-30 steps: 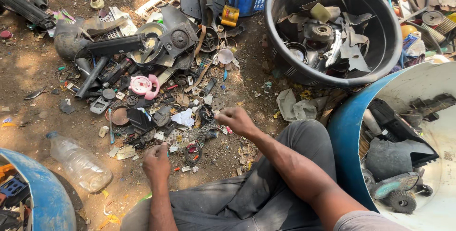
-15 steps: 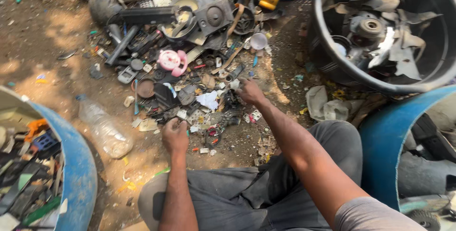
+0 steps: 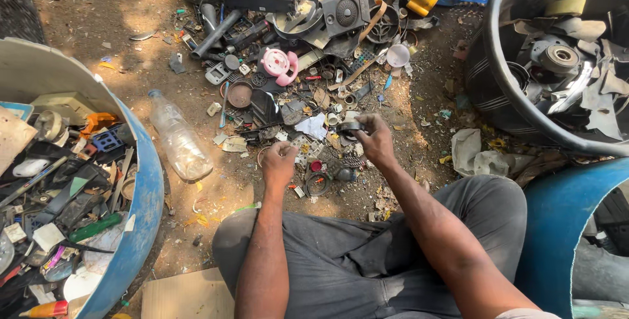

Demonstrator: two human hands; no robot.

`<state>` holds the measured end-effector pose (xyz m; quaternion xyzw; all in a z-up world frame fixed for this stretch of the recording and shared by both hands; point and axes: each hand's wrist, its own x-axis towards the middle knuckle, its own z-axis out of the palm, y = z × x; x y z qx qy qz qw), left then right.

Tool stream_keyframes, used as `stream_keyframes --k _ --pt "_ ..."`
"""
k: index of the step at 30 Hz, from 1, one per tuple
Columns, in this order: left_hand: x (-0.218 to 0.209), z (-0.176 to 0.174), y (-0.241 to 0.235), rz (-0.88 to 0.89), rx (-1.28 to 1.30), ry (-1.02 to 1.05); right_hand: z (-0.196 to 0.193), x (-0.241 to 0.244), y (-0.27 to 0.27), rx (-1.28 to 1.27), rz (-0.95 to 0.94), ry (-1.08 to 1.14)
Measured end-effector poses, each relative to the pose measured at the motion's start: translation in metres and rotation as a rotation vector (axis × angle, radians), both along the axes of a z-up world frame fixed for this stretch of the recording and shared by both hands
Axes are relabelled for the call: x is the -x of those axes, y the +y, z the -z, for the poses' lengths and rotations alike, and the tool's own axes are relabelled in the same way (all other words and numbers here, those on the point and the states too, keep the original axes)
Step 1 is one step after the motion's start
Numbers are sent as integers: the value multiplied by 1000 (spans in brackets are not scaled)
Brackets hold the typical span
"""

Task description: The person sits on the ground and sorts through a pile of mixed scrap materials, picking up various plastic and metal parts. They inspect items such as plastic trays, metal rings, and electronic components, then place them into nearby blue barrels or a black bin.

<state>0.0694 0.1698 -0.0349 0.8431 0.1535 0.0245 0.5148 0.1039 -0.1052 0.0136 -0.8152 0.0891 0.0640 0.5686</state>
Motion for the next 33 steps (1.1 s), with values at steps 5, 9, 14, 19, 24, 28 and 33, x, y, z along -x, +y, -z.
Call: stream_keyframes --k 5,9,14,19,24,28,33 --pt "4 -24 -11 174 504 304 -15 18 10 -64 -188 -499" --pt "11 -40 -14 372 876 340 -17 54 32 392 -413 -775" --pt "17 -49 -10 383 871 322 -33 76 55 216 -420 -485" --pt "13 -42 -8 201 722 381 -43 69 53 -650 -23 254" --pt "10 -27 -8 225 648 208 -42 68 55 -646 27 391" --pt "11 -25 -2 106 168 112 -81 60 30 -370 -89 351" --pt "6 -24 7 -179 75 56 -154 34 -53 -1159 500 -434"
